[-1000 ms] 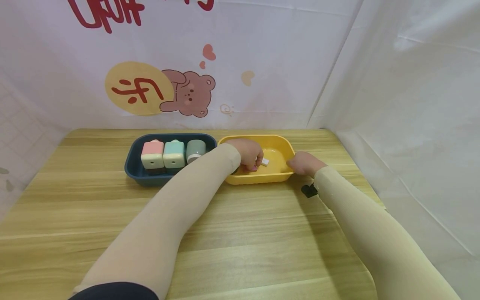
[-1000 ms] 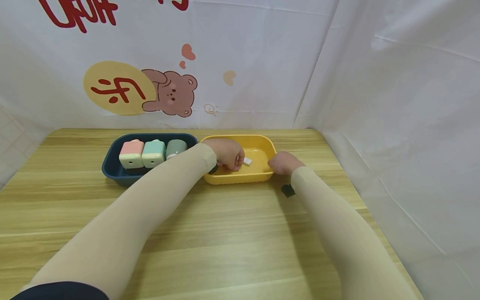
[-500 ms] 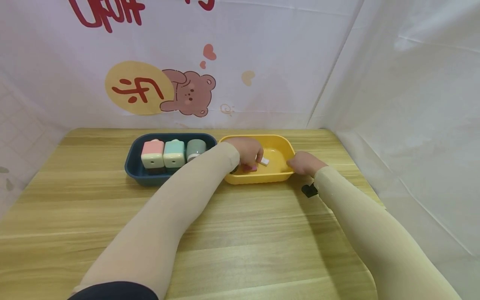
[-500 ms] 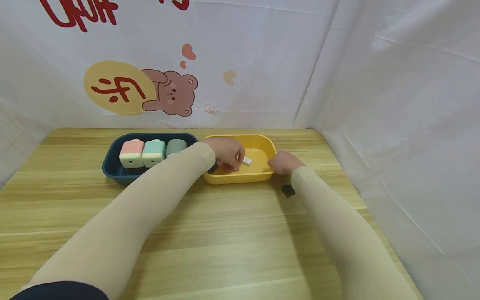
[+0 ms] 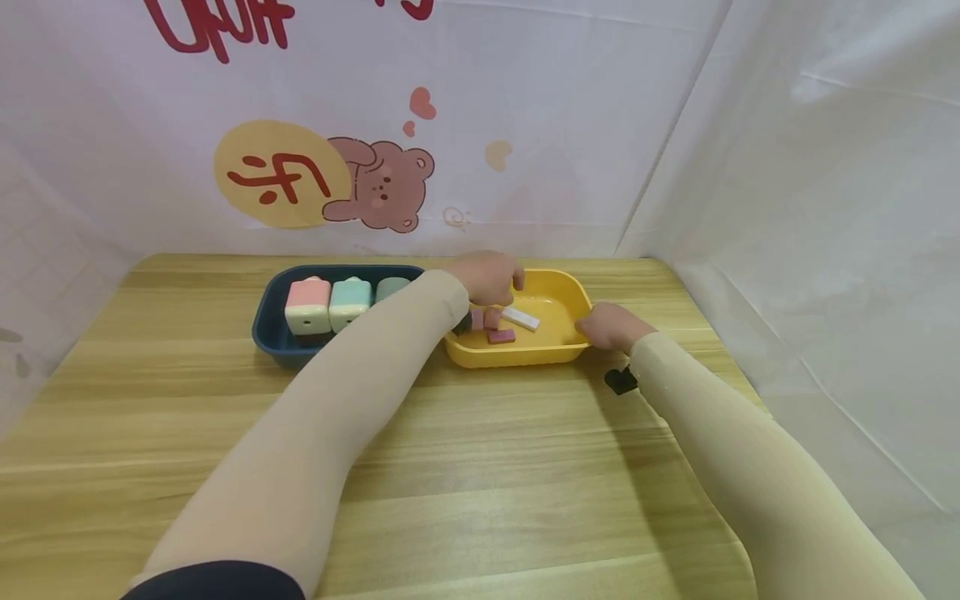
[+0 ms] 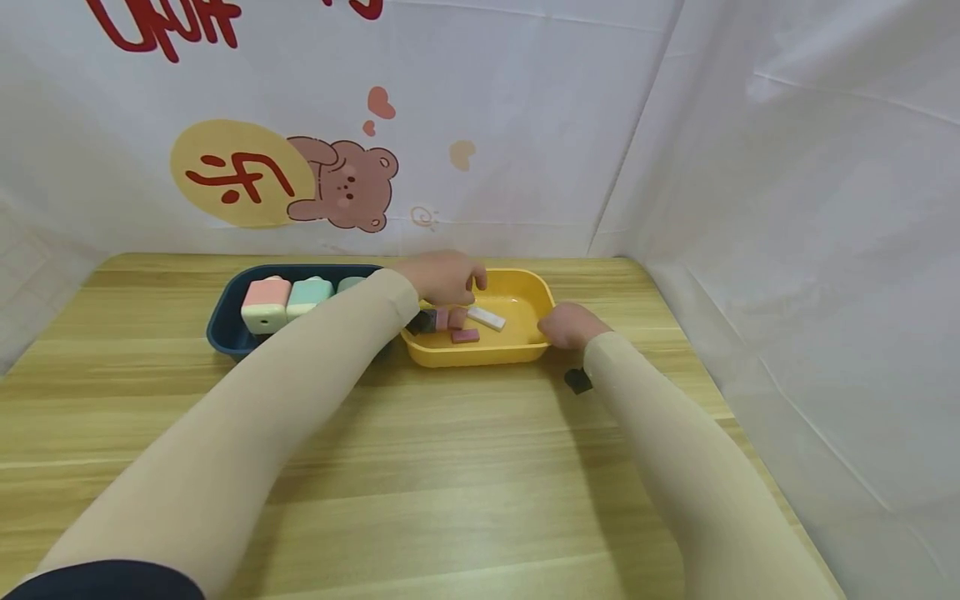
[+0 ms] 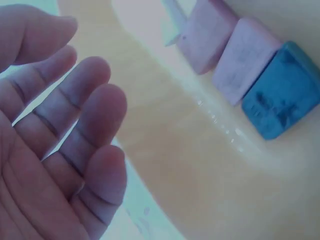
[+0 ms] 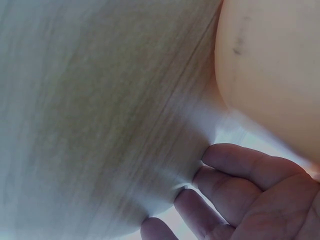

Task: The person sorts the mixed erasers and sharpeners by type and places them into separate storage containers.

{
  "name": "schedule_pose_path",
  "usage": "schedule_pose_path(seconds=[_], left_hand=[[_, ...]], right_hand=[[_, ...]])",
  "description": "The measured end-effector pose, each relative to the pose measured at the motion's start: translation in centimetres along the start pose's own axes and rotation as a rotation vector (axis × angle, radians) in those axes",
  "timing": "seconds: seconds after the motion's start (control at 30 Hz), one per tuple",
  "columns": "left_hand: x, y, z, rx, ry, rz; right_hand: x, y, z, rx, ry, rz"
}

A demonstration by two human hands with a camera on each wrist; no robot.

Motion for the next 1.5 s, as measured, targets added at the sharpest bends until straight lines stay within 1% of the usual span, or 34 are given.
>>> schedule_pose_path(seconds=[0.1,0.2,0.3,0.47,0.57,0.77,0.97,1.13,1.3,1.5], left_hand=[[-1.0,-0.4,0.6,0.016,0.062,-0.003],[-1.8,-0.8,1.2,0.016,0.087,-0.012],[-2.3,-1.4,1.8,0.012,0.098,-0.008],[-3.2,-2.3,3.2,-0.006,0.115,0.027],[-3.6,-2.8,4.1,-0.013,0.124,0.024],[-4.4,-3.7,5.8,-0.026,0.162,0.026],[-4.9,-4.9,7.6,-0.055,0.144,0.062],[-5.3,-6.2,9.4,-0.099,0.148,0.094],[-5.5,-7.8,11.4,-0.126,0.143,0.118],[-5.6,-10.2,13.8,-0.118,0.186,0.130]], right_hand=[[0.0,0.0,0.0,0.000,0.000,0.002],[0.0,-0.1,0.1,0.000,0.002,0.000],[0.1,-0.2,0.3,0.002,-0.001,-0.006],[0.2,-0.2,0.4,0.013,-0.004,-0.011],[0.2,-0.2,0.4,0.012,-0.003,-0.005],[0.3,-0.4,0.5,0.009,0.000,0.012],[0.3,-0.5,0.7,-0.002,0.003,0.018],[0.4,-0.6,0.9,0.007,0.003,0.001],[0.5,-0.5,1.0,0.018,0.001,-0.007],[0.7,-0.5,1.0,0.026,-0.002,-0.011]])
Point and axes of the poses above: each hand's wrist, its own z-axis away from the middle knuckle, its own x-axis out of the palm, y = z × x, the point moved 6 cm from there along -z, towards the middle knuckle, and after that the axes turned 12 degrees about -y, right-handed, at the moved point
